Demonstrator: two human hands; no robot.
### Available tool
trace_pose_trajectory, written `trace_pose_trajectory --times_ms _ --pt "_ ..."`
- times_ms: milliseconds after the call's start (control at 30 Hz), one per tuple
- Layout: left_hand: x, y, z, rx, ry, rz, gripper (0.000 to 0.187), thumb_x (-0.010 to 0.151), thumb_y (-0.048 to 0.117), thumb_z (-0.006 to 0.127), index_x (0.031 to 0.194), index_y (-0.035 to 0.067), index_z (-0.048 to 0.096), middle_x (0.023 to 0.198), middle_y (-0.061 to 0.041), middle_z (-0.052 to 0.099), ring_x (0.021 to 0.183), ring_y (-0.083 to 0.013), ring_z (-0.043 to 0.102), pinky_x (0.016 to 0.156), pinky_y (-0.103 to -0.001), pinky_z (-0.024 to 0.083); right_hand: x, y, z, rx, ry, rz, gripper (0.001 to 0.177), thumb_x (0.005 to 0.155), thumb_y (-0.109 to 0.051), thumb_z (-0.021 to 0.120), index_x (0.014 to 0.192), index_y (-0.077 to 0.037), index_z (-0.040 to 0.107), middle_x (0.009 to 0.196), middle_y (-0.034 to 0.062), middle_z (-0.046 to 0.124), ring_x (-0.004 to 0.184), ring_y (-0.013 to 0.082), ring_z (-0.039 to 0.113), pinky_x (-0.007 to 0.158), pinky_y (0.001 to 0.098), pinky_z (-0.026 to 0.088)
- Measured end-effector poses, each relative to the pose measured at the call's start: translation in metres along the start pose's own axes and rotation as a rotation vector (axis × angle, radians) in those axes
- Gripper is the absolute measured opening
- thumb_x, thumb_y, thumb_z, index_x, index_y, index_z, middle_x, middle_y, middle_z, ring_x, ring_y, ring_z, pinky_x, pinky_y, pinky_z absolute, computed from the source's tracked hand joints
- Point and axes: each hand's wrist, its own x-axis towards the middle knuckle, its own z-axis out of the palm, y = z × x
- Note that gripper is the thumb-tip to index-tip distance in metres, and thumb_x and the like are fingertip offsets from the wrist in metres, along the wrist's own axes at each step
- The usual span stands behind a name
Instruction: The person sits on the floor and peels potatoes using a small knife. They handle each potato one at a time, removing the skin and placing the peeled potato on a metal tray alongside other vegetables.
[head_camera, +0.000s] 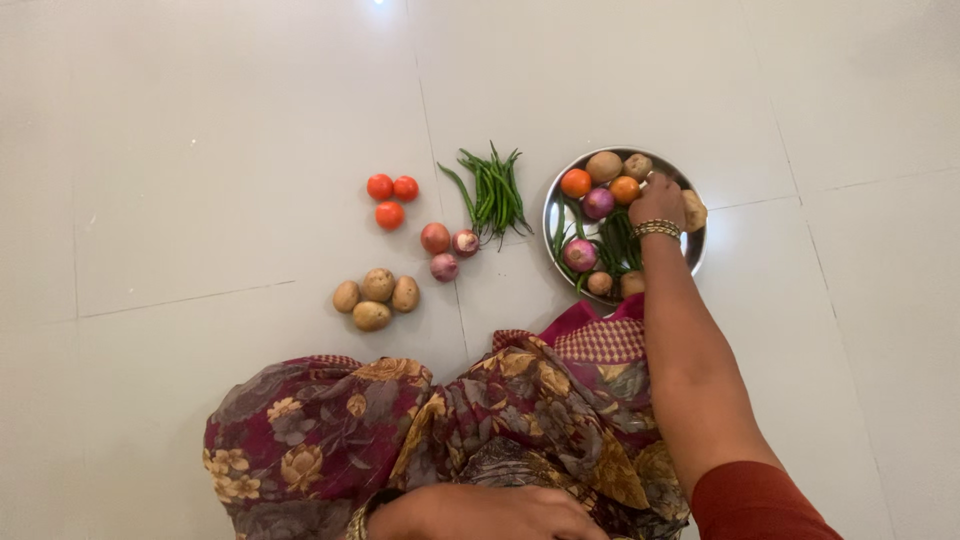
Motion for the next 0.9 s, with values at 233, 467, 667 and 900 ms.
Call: trace_pose_trajectory --times_ms 233,467,667,900 --pt "0.019 -0.010 -0.004 -0.089 0.004 0.078 0.034 0.118 0.023 0.048 0.151 0.012 0.050 0.154 -0.005 0.054 0.137 -0.0221 0.051 0.119 -0.036 0.038 -0.011 -0.007 -0.014 0.007 0.006 0.024 0.043 0.084 -0.015 0.076 0.123 -0.009 0.060 0.124 0.0231 0.063 0.109 0.0408 0.064 0.092 0.0504 0.053" --pt "0.032 -0.026 0.003 -0.244 -0.104 -0.237 0.047 0.102 -0.005 0.053 0.140 0.020 0.065 0.132 -0.008 0.070 0.110 -0.0221 0.067 0.100 -0.036 0.055 -0.049 -0.016 -0.087 0.721 0.089 0.190 0.032 0.088 -0.018 0.069 0.119 -0.011 0.063 0.105 0.0111 0.071 0.090 0.0205 0.068 0.079 0.0356 0.057" --pt "0.052 -0.066 0.036 0.019 -0.136 0.005 0.045 0.099 0.008 0.070 0.141 0.023 0.066 0.112 -0.003 0.073 0.100 -0.0189 0.066 0.093 -0.037 0.055 -0.165 0.009 -0.149 0.640 -0.055 -0.094 0.035 0.086 -0.018 0.078 0.119 -0.009 0.068 0.111 0.0084 0.070 0.096 0.0157 0.067 0.081 0.0336 0.057" --pt "0.083 -0.040 0.056 0.429 -0.217 0.099 0.019 0.097 0.025 0.071 0.116 0.021 0.074 0.094 0.002 0.068 0.090 -0.0165 0.058 0.082 -0.035 0.050 -0.217 0.022 -0.159 0.639 0.018 -0.172 0.035 0.087 -0.018 0.079 0.118 -0.006 0.068 0.114 0.0084 0.070 0.104 0.0185 0.066 0.093 0.0343 0.054"
